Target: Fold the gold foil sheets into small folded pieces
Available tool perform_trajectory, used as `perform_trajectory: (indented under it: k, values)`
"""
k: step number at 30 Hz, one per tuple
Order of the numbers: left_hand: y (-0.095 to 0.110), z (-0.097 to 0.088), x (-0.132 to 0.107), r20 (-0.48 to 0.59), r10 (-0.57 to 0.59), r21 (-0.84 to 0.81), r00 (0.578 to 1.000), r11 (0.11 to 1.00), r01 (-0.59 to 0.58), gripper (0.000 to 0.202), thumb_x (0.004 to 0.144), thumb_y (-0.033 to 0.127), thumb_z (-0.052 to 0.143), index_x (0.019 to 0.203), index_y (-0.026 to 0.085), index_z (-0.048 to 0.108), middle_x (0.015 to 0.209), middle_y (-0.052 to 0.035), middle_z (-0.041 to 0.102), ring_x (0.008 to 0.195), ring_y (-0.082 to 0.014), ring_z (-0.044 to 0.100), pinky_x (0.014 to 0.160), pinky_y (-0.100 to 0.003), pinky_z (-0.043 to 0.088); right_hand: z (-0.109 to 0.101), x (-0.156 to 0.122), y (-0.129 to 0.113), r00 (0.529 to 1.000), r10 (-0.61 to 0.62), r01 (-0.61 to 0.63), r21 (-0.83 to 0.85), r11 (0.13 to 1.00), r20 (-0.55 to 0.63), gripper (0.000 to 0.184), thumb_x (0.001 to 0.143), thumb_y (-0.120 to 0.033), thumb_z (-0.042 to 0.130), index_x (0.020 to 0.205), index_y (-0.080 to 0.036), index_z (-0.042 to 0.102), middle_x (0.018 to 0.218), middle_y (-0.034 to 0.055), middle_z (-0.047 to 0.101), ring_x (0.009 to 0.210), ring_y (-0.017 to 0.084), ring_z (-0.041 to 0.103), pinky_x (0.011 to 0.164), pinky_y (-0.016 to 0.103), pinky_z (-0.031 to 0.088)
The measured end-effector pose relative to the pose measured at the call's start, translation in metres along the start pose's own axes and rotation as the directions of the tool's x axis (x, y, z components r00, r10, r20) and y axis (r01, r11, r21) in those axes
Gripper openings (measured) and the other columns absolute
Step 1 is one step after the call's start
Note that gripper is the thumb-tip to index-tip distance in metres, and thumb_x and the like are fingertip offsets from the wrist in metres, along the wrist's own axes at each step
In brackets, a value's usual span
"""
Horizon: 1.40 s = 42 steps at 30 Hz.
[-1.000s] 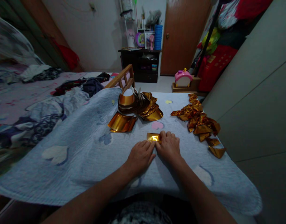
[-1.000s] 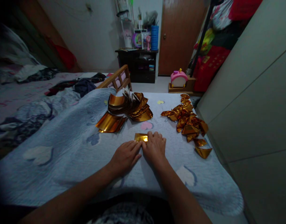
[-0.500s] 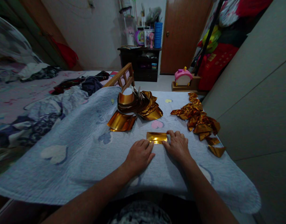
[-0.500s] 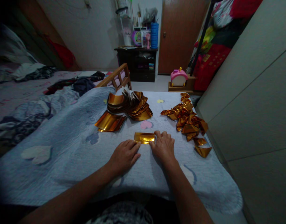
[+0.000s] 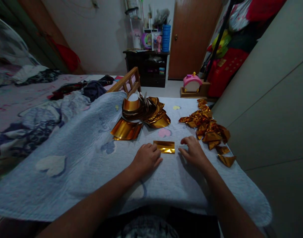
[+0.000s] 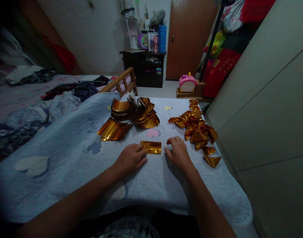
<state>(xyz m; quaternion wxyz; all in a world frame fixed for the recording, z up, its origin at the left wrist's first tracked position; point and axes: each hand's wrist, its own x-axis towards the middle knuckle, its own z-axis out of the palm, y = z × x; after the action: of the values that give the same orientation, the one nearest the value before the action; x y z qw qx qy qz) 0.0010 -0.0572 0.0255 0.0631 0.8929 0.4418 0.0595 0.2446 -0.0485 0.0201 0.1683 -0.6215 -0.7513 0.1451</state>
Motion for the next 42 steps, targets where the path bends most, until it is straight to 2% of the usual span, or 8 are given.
perform_trajectory:
  k: [4,8,14,18,24,29,34,42]
  values:
    - [-0.006,-0.007,0.023,0.029,0.025,-0.071,0.999,0.997,-0.023,0.019,0.088,0.032,0.068,0.099,0.018,0.066,0.106,-0.0106,0.066,0.098,-0.0279,0.059,0.086,-0.042,0.048,0.001,0.012,-0.031,0.958,-0.213,0.220,-0.019,0.975,0.195,0.017,0.086,-0.023,0.065,0.102,-0.019,0.065,0.107,0.0077,0.061,0.101,0.023,0.053,0.085,0.032,0.037]
    - [-0.015,-0.007,0.036,0.079,0.050,-0.154,0.996,0.987,-0.038,0.020,0.088,0.035,0.065,0.099,0.018,0.066,0.097,-0.0078,0.064,0.092,-0.0254,0.058,0.082,-0.037,0.047,0.005,0.024,-0.046,0.931,-0.217,0.247,-0.071,0.966,0.294,0.020,0.090,-0.028,0.063,0.108,-0.019,0.069,0.105,0.0080,0.064,0.096,0.023,0.054,0.081,0.032,0.035]
    - [-0.033,0.006,0.033,-0.020,0.080,-0.332,0.997,0.940,-0.082,0.010,0.084,0.024,0.063,0.091,0.018,0.065,0.090,-0.0045,0.063,0.089,-0.0211,0.057,0.081,-0.033,0.045,0.012,0.027,-0.039,0.936,-0.278,0.287,-0.008,0.958,0.217,0.018,0.090,-0.017,0.054,0.094,-0.018,0.071,0.091,0.0044,0.065,0.089,0.018,0.055,0.080,0.030,0.034]
    - [-0.037,0.012,0.031,-0.124,0.025,-0.459,0.992,0.885,-0.080,0.012,0.090,0.020,0.056,0.089,0.017,0.067,0.086,-0.0046,0.065,0.087,-0.0191,0.059,0.080,-0.031,0.045,0.021,0.025,-0.036,0.951,-0.287,0.286,0.026,0.958,0.113,0.022,0.092,-0.012,0.050,0.091,-0.016,0.072,0.089,0.0051,0.065,0.088,0.018,0.055,0.081,0.029,0.035]
    - [-0.035,0.011,0.032,-0.212,-0.045,-0.554,0.976,0.829,-0.082,0.010,0.089,0.018,0.062,0.086,0.016,0.071,0.083,-0.0043,0.066,0.084,-0.0178,0.060,0.079,-0.030,0.046,0.028,0.026,-0.039,0.939,-0.344,0.344,0.029,0.939,0.001,0.021,0.099,-0.031,0.058,0.099,-0.021,0.076,0.094,0.0054,0.066,0.095,0.020,0.054,0.086,0.032,0.035]
    - [-0.040,0.009,0.033,-0.173,-0.072,-0.638,0.982,0.768,-0.055,0.010,0.086,0.023,0.067,0.086,0.017,0.075,0.082,-0.0035,0.069,0.080,-0.0160,0.061,0.076,-0.028,0.047,0.027,0.029,-0.035,0.946,-0.323,0.320,0.083,0.944,0.026,0.022,0.099,-0.032,0.059,0.095,-0.023,0.079,0.092,0.0044,0.067,0.094,0.020,0.054,0.087,0.032,0.037]
    - [-0.049,0.007,0.033,-0.099,-0.146,-0.737,0.984,0.675,0.026,0.012,0.083,0.027,0.072,0.084,0.017,0.079,0.078,-0.0025,0.068,0.072,-0.0140,0.059,0.068,-0.025,0.045,0.013,0.031,-0.030,0.960,-0.276,0.265,0.178,0.948,0.043,0.021,0.098,-0.027,0.058,0.097,-0.025,0.080,0.089,0.0036,0.069,0.094,0.019,0.057,0.086,0.031,0.042]
    - [-0.053,0.001,0.033,-0.088,-0.202,-0.819,0.975,0.572,0.044,0.016,0.079,0.031,0.073,0.078,0.015,0.078,0.075,-0.0030,0.065,0.073,-0.0156,0.060,0.067,-0.026,0.045,-0.003,0.030,-0.018,0.983,-0.178,0.153,0.354,0.923,0.038,0.023,0.093,-0.026,0.057,0.088,-0.021,0.079,0.086,0.0059,0.070,0.093,0.022,0.059,0.088,0.034,0.045]
